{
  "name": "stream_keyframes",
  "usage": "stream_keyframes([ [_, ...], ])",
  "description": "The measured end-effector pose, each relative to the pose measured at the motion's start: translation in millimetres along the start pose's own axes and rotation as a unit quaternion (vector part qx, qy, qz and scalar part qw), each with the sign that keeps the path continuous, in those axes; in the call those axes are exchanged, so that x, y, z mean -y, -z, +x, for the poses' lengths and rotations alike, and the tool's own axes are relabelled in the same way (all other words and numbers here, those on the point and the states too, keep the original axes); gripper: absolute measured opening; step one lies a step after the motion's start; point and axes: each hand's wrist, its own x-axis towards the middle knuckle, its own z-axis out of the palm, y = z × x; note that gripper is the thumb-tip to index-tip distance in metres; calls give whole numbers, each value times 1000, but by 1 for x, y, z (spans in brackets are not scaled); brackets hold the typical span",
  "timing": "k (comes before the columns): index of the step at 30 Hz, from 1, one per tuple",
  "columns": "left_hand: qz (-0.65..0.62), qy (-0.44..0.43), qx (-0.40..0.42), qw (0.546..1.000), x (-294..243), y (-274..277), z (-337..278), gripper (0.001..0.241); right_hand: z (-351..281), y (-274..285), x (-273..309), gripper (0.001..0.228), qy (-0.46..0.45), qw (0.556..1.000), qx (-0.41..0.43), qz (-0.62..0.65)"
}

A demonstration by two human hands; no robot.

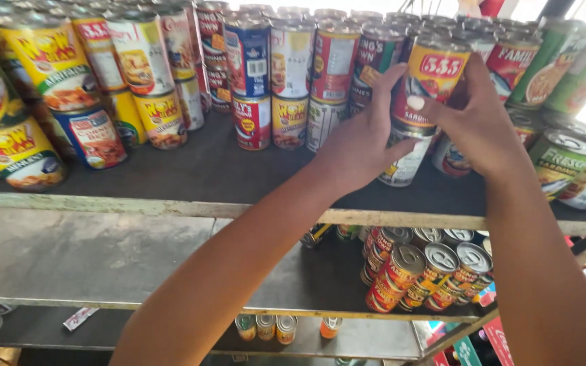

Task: Arranging and stacking various canned goods on grocery store shelves.

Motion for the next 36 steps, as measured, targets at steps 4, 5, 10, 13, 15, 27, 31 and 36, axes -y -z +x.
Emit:
stream_keyframes([
  [4, 15, -53, -31, 998, 0, 0, 0, 102, -6, -5, 9, 58, -11, 1000, -21, 0],
  [5, 22, -39, -22, 999, -2, 1, 1, 102, -7, -4, 8, 59, -20, 997, -46, -51],
  [10, 39, 11, 5, 999, -4, 4, -2, 101, -9, -5, 6, 59, 29, 997, -45, -58],
  [13, 41, -16, -4, 999, 0, 1, -1, 101, -9, -7, 5, 64, 26, 999, -18, 7],
  [15, 33, -35, -14, 999, 2, -2, 0, 103, -8, -4, -6, 58, -18, 998, -22, -60],
  [27, -68, -128, -57, 988, 1, -4, 3, 111, -15, -6, -3, 53, 58, 992, -47, 106],
  [31, -36, -115, -62, 991, -1, 23, -8, 114, -18, -5, 2, 61, 58, 990, -90, 95],
  [36, 136, -34, -170, 976, 1, 51, -17, 116, -16, -11, -1, 98, 61, 995, -14, 71],
])
